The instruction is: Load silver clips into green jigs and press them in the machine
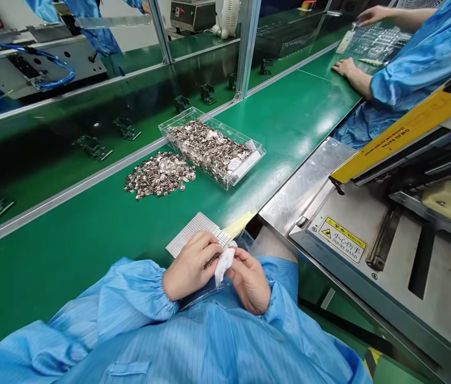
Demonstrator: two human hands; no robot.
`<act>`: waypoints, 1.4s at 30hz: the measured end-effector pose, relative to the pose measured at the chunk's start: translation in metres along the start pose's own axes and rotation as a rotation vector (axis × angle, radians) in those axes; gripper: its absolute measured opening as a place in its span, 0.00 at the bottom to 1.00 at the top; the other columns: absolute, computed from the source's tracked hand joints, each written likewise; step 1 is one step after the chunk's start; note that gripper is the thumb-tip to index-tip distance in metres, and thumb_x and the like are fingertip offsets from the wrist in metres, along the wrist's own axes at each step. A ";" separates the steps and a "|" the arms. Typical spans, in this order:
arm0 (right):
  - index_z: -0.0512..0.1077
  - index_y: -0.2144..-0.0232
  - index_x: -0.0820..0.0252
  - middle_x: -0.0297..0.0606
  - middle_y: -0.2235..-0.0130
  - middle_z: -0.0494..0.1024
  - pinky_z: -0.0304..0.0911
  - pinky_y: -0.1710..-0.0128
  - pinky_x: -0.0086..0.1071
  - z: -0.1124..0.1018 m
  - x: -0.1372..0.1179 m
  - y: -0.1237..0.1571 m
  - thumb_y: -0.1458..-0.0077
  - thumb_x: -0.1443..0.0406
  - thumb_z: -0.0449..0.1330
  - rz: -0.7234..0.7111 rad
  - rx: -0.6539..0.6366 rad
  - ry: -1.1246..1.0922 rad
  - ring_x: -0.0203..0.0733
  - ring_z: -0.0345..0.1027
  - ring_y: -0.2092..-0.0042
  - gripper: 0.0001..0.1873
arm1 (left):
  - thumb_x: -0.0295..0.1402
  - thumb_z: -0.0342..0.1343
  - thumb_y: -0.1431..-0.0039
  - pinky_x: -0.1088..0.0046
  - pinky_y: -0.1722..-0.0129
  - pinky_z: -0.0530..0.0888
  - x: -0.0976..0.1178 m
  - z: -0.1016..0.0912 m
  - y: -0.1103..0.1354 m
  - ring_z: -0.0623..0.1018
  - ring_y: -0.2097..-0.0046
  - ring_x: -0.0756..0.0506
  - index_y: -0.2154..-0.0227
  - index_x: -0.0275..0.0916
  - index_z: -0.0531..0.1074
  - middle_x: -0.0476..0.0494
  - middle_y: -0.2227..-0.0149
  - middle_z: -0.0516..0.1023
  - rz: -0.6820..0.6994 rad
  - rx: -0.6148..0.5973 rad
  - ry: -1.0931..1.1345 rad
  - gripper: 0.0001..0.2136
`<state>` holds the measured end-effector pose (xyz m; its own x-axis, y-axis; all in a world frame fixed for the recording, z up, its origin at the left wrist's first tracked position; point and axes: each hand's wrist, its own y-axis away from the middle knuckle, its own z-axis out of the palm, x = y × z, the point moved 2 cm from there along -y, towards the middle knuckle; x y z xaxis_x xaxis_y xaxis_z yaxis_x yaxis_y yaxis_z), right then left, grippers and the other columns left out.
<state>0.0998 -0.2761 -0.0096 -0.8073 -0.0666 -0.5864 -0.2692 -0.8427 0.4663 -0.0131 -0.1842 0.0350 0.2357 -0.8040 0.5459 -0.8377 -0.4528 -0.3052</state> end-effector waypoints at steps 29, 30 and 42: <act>0.77 0.68 0.57 0.36 0.72 0.77 0.67 0.65 0.36 -0.009 0.002 0.001 0.56 0.56 0.71 -0.041 -0.151 0.160 0.40 0.70 0.70 0.15 | 0.24 0.54 0.39 0.76 0.62 0.77 0.007 -0.010 0.005 0.77 0.62 0.49 0.60 0.36 0.74 0.42 0.64 0.77 0.093 0.181 0.225 0.07; 0.77 0.67 0.57 0.36 0.71 0.78 0.67 0.64 0.36 -0.009 0.001 0.002 0.56 0.56 0.72 -0.047 -0.143 0.174 0.41 0.71 0.69 0.15 | 0.25 0.53 0.39 0.75 0.62 0.77 0.007 -0.011 0.005 0.77 0.62 0.49 0.60 0.36 0.74 0.42 0.64 0.77 0.094 0.180 0.210 0.07; 0.78 0.68 0.55 0.34 0.70 0.77 0.63 0.69 0.28 -0.004 -0.017 0.011 0.50 0.65 0.67 -0.315 -0.133 0.530 0.37 0.69 0.69 0.04 | 0.20 0.52 0.44 0.72 0.56 0.78 0.012 -0.008 0.006 0.77 0.55 0.46 0.50 0.35 0.67 0.37 0.57 0.75 0.131 0.065 0.289 0.18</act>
<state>0.1126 -0.2869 0.0027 -0.3208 -0.0313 -0.9466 -0.3563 -0.9220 0.1512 -0.0196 -0.1934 0.0455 -0.0300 -0.7186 0.6948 -0.8163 -0.3835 -0.4319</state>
